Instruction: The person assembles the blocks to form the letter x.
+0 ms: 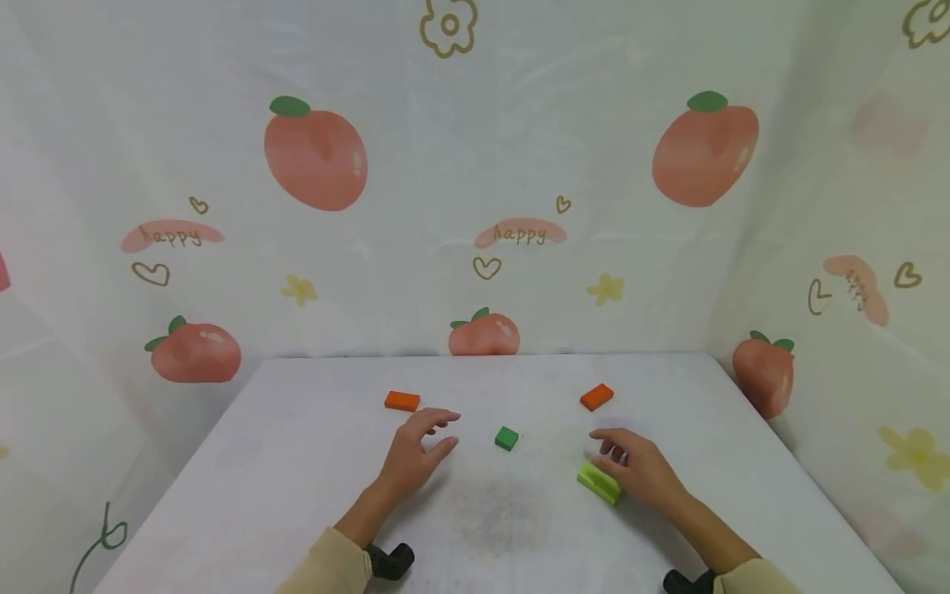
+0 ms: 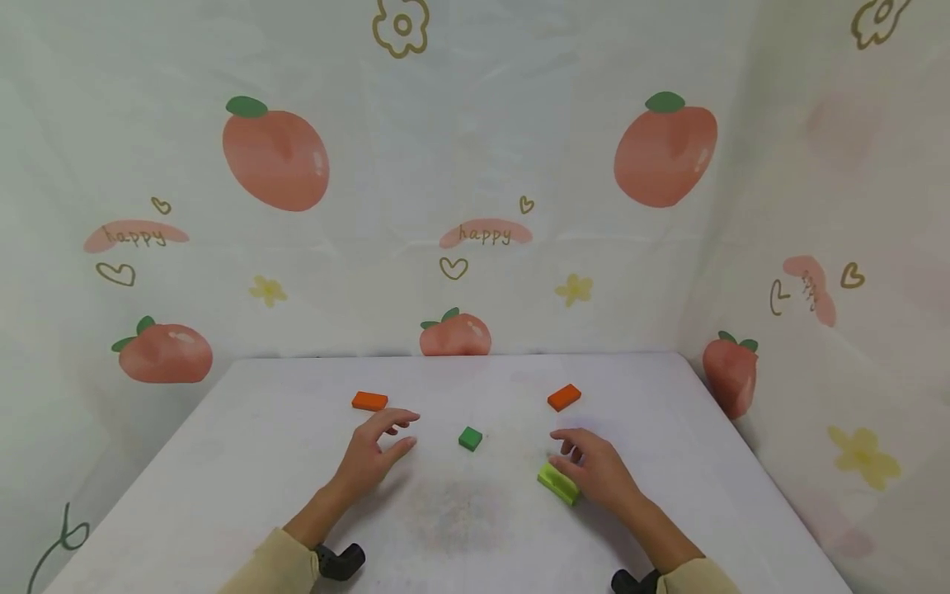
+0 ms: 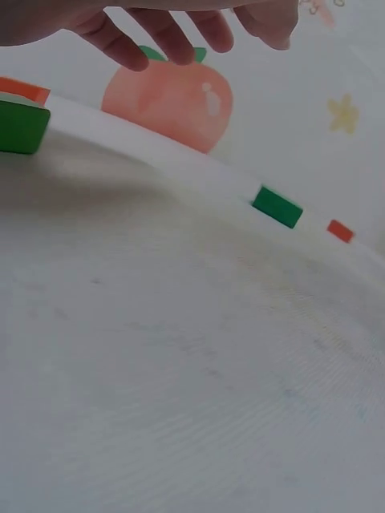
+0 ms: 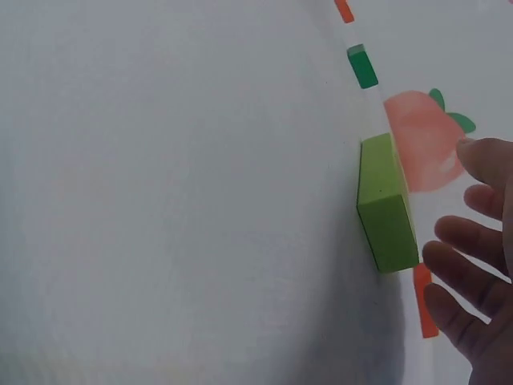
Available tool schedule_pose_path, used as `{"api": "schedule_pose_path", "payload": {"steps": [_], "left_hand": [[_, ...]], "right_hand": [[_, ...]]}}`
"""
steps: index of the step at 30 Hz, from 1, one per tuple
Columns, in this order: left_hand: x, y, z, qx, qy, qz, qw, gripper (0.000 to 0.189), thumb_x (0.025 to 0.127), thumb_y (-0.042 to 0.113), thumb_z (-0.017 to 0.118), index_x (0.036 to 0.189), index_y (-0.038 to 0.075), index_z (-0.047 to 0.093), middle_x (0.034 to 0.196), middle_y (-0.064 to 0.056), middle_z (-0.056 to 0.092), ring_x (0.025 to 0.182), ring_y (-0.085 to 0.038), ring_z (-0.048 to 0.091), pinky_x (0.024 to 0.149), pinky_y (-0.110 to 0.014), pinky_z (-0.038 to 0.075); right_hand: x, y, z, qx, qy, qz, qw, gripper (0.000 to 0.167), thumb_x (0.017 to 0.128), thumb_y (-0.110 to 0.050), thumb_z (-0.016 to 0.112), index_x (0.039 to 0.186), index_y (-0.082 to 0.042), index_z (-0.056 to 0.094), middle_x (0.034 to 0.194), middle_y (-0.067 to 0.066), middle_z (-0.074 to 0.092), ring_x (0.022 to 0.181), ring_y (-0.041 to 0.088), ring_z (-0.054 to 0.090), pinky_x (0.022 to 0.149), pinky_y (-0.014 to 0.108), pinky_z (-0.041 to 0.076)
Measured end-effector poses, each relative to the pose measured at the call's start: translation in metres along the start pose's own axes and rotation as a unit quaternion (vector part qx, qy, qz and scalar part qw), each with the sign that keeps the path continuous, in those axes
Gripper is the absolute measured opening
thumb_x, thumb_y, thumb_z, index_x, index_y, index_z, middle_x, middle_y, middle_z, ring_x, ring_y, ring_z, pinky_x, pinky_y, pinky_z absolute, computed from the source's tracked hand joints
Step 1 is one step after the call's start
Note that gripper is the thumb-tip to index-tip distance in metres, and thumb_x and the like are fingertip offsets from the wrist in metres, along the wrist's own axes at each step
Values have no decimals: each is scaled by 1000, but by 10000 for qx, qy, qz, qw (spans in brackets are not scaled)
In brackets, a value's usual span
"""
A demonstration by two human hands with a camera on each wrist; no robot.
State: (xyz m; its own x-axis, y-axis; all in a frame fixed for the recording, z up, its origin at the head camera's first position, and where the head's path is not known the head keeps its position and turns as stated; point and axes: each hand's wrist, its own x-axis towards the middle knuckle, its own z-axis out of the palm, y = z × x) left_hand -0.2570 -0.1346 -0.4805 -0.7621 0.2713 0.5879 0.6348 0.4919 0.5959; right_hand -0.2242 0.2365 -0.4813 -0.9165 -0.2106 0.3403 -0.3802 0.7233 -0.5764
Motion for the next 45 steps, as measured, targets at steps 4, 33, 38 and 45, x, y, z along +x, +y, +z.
{"api": "schedule_pose_path", "payload": {"steps": [4,33,38,45], "left_hand": [[4,1,9,-187,37,-26,9998,32,85,1,73,116,11,68,110,5,67,96,-14,60,78,-36,53],[33,4,61,-874,-1260,-972,9834,20,91,15,68,111,17,72,117,4,65,97,-16,61,79,-29,51],[30,1,64,-764,-1492,-1399,9759,23,91,20,70,114,22,71,113,8,65,91,-12,59,78,-30,49],[30,0,66,-503,-1667,-1739,9692,28,91,23,70,119,25,70,113,9,65,92,-11,57,82,-34,48]], "right_hand": [[0,-2,-2,-67,-199,248,9995,33,84,-17,76,115,-8,68,85,-9,57,74,8,53,65,25,48],[5,-16,-1,-394,-1320,1516,9788,61,70,-23,88,120,-5,60,81,1,52,73,16,48,61,31,43],[4,-18,2,-341,-1439,1541,9769,56,69,-22,88,114,-6,60,82,2,53,74,17,48,65,33,44],[2,-20,6,-531,-1444,1547,9759,55,68,-19,89,113,-6,60,85,2,53,76,17,49,70,35,45]]}}
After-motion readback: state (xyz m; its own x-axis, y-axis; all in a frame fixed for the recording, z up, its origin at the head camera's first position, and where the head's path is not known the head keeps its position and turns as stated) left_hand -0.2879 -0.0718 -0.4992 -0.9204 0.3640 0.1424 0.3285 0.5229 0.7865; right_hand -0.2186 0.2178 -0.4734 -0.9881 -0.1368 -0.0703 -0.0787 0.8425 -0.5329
